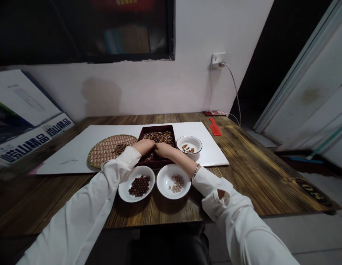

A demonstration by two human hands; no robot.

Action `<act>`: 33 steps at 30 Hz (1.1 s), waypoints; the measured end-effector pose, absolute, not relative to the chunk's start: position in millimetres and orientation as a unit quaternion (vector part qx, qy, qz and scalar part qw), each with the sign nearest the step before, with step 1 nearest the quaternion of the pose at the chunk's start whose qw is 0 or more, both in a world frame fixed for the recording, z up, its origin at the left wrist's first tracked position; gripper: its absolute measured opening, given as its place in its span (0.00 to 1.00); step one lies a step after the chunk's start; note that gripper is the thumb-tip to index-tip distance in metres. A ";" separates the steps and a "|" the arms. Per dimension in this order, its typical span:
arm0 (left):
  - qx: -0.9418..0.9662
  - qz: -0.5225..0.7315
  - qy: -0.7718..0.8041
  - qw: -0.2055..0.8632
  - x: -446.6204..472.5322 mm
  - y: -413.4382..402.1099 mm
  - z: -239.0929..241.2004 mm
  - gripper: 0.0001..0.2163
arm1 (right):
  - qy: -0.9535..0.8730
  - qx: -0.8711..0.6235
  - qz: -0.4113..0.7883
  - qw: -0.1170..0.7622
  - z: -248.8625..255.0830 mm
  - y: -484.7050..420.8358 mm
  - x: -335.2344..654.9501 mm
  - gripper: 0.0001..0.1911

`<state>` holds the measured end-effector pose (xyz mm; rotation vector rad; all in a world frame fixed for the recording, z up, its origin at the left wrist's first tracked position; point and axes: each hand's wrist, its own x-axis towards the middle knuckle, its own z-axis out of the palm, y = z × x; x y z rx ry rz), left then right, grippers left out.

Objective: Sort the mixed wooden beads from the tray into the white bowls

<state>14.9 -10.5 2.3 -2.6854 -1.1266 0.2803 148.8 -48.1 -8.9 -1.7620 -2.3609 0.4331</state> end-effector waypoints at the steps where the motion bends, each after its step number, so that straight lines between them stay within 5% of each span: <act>1: -0.913 0.095 -0.383 0.108 14.7 -10.6 2.3 0.16 | -0.789 -0.591 0.145 0.082 -8.6 -48.4 148.7 0.16; 33: -0.874 0.012 -0.463 0.146 10.5 -19.1 8.9 0.17 | -0.787 -0.594 0.152 0.071 -5.5 -51.2 149.5 0.18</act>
